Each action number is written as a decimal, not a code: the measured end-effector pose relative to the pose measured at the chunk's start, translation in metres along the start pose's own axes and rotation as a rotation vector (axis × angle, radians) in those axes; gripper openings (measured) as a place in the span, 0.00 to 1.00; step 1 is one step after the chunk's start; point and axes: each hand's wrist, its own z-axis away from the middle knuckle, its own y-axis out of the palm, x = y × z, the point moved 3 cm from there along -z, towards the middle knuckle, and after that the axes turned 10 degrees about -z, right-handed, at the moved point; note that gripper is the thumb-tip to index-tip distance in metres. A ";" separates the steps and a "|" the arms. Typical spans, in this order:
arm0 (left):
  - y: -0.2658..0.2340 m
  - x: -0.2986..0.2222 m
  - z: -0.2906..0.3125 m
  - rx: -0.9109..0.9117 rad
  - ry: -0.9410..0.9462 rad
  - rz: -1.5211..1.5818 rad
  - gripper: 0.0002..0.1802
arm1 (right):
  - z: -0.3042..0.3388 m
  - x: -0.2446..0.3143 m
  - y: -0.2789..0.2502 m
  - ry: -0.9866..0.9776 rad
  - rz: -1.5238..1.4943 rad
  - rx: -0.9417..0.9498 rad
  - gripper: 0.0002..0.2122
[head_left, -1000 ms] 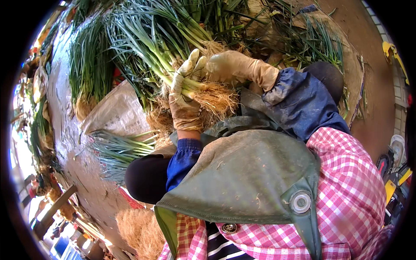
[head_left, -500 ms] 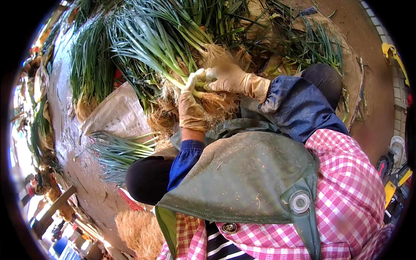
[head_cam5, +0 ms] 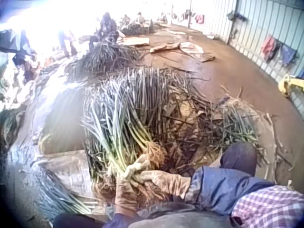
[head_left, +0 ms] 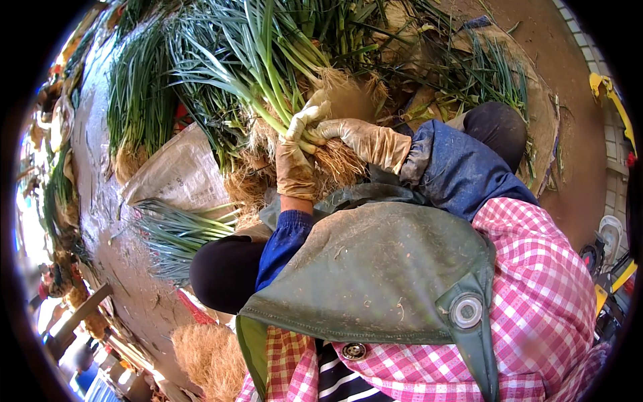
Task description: The person processes green onions by hand, peeling off the outer layers of the bulbs and sorting them into bundles while sitting on the floor.
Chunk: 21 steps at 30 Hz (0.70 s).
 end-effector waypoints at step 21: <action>0.002 -0.007 0.005 -0.086 -0.001 0.139 0.19 | -0.022 0.034 -0.065 0.062 -4.326 0.330 0.18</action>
